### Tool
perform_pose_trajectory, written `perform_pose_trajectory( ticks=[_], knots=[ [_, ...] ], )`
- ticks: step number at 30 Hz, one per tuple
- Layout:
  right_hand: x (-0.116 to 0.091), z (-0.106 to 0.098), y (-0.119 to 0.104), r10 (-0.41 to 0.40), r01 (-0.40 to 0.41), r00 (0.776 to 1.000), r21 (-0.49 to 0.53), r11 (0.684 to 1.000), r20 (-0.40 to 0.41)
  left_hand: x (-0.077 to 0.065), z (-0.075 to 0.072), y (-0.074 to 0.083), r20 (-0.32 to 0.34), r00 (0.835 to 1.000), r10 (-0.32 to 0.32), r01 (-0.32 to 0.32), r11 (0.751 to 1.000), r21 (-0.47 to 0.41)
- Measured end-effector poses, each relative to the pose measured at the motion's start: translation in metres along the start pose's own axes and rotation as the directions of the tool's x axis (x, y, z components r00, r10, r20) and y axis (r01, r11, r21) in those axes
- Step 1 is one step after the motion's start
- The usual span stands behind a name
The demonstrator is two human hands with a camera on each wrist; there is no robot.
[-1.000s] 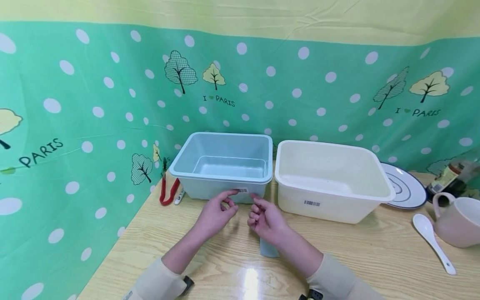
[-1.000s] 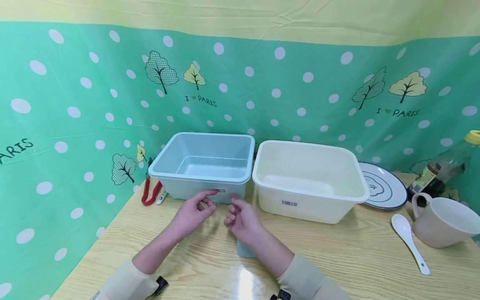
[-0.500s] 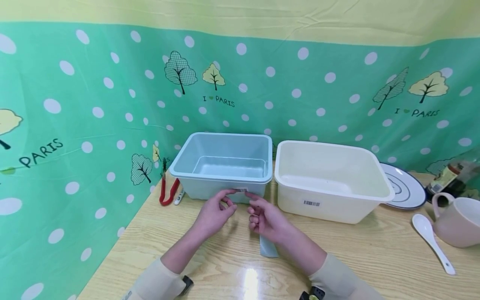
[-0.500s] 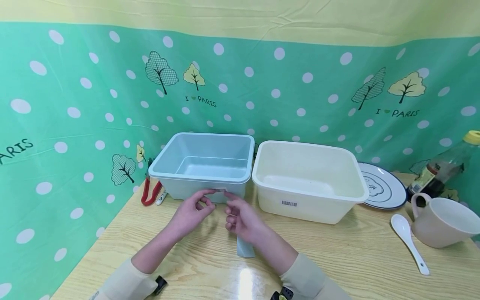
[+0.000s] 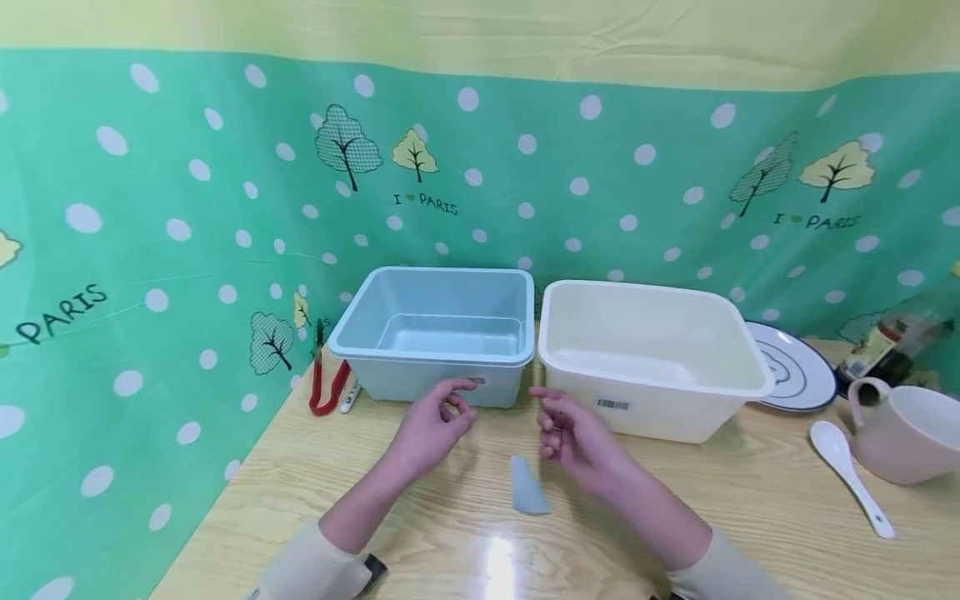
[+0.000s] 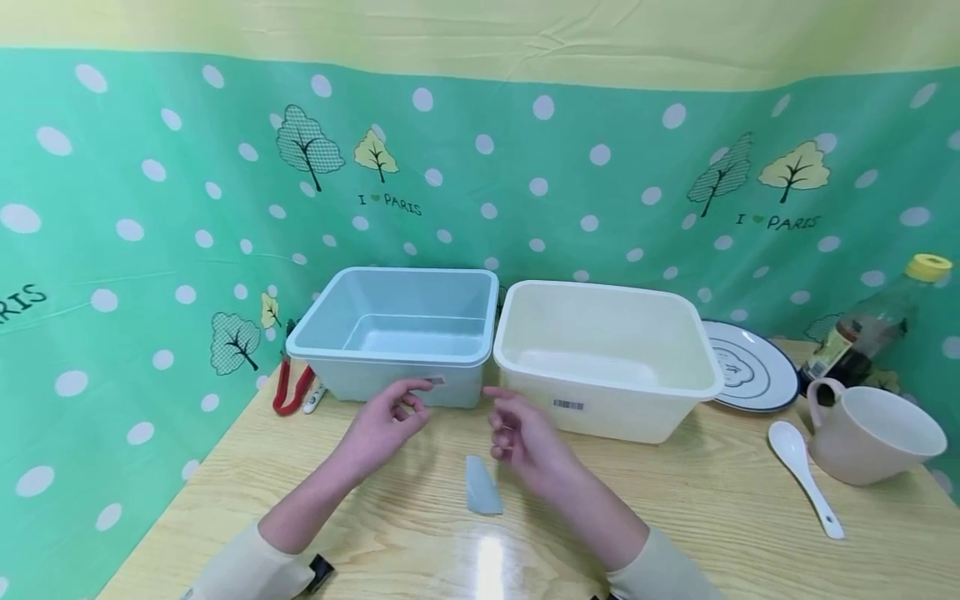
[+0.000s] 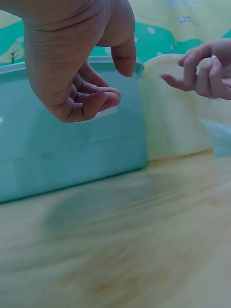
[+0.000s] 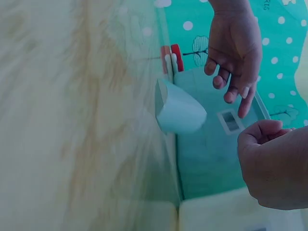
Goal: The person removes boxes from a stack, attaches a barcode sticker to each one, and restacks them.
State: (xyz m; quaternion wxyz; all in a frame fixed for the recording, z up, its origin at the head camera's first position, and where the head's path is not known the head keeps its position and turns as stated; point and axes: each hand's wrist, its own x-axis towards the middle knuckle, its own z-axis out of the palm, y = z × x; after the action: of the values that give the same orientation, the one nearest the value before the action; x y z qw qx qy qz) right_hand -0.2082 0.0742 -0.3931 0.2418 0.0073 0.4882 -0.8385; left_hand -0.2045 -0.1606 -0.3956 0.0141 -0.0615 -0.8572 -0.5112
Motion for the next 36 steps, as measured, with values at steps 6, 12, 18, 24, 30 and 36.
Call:
perform_pose_trajectory(
  ticks=[6,12,18,24,30,36],
  knots=[
    [-0.026,-0.018,-0.017,-0.097,0.092,0.993,-0.068,0.993,-0.065,0.001,0.011,0.017,0.023,0.999,0.035,-0.034,0.999,-0.029],
    [-0.051,-0.035,-0.030,-0.186,0.165,0.977,-0.186,0.969,-0.102,0.008,0.024,0.034,0.045,0.997,0.068,-0.065,0.996,-0.054],
    [-0.071,-0.051,-0.042,-0.252,0.213,0.958,-0.252,0.944,-0.135,0.013,0.038,0.053,0.070,0.992,0.107,-0.101,0.991,-0.089],
    [-0.088,-0.067,-0.061,-0.343,0.266,0.917,-0.329,0.906,-0.204,0.018,0.047,0.073,0.055,0.989,0.139,-0.132,0.984,-0.119],
    [-0.099,-0.086,-0.083,-0.457,0.370,0.855,-0.328,0.869,-0.246,0.023,0.053,0.088,0.024,0.992,0.123,-0.118,0.982,-0.151],
    [-0.109,-0.105,-0.102,-0.620,0.485,0.717,-0.411,0.772,-0.319,0.025,0.059,0.096,-0.010,0.992,0.128,-0.128,0.983,-0.133]
  ],
)
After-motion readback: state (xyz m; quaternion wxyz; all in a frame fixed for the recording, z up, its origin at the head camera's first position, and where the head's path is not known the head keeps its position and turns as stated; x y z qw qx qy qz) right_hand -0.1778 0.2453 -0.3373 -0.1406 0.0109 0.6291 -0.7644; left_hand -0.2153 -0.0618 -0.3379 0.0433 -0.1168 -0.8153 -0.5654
